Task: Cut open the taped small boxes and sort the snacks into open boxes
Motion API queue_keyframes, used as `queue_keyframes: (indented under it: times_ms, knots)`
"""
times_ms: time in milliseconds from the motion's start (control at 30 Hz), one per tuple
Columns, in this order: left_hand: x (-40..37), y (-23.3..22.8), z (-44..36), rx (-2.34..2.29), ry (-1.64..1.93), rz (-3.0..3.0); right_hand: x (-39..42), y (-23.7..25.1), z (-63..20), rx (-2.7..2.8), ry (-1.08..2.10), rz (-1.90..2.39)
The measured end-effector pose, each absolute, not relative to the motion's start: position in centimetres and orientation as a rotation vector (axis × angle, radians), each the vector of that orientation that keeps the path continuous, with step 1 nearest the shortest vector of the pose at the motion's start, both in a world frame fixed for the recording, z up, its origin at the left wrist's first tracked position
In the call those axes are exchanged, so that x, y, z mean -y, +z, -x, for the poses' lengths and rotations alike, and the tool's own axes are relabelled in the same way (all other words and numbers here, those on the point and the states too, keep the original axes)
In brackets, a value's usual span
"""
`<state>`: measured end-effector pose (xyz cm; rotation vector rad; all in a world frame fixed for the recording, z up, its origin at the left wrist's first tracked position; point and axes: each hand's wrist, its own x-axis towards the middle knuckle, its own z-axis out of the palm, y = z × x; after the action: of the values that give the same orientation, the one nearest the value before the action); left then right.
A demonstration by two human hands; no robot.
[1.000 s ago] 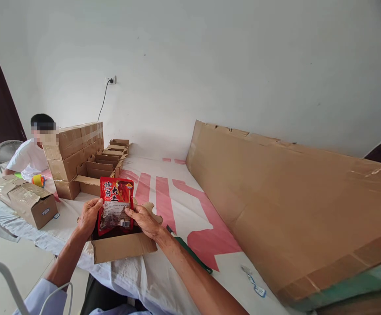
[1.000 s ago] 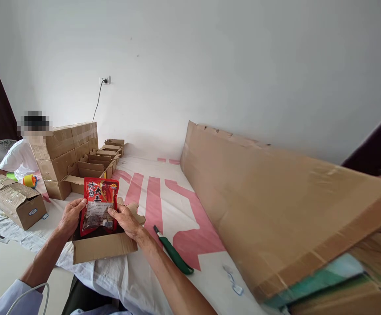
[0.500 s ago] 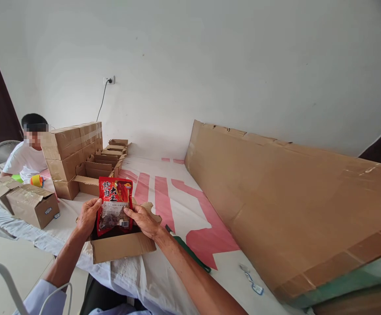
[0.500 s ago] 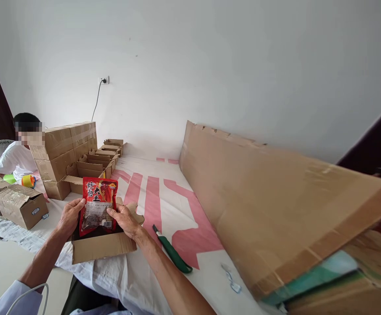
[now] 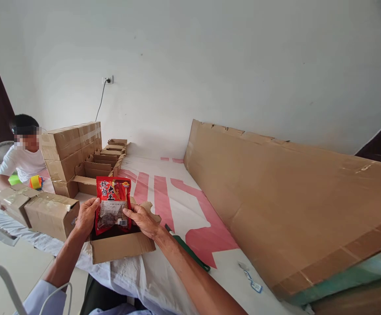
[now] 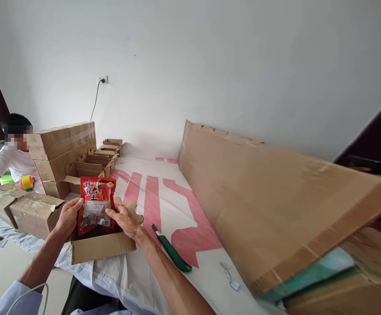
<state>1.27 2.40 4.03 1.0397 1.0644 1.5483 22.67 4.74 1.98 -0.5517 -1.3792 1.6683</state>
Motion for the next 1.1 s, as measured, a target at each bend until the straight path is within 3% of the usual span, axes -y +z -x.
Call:
queue_keyframes:
  times_ms: [233,400,533,833,967,1100]
  knots:
    - [-2.4,4.4,-2.2,-1.043,1.597,-1.069,-4.6,1.4,-23.7,1.494,1.632,0.695]
    - [-0.8,5.4,-4.4,-1.145,1.469,-1.367,-4.5,0.9,-25.7,1.297,1.297,0.842]
    - [0.6,5.6,-4.7,-1.154,1.152,-1.752,-4.4,0.9,-27.9,1.164,1.063,0.965]
    - [2.4,4.8,-5.7,-1.11,0.175,-2.637,-3.9,2.4,-31.1,1.188,1.011,0.94]
    - [2.7,5.5,-6.5,-1.032,-0.023,-2.777,-3.9,3.8,-32.3,1.181,0.999,0.896]
    - [2.4,6.8,-6.9,-0.949,0.008,-2.873,-4.4,5.1,-33.5,1.205,0.939,0.904]
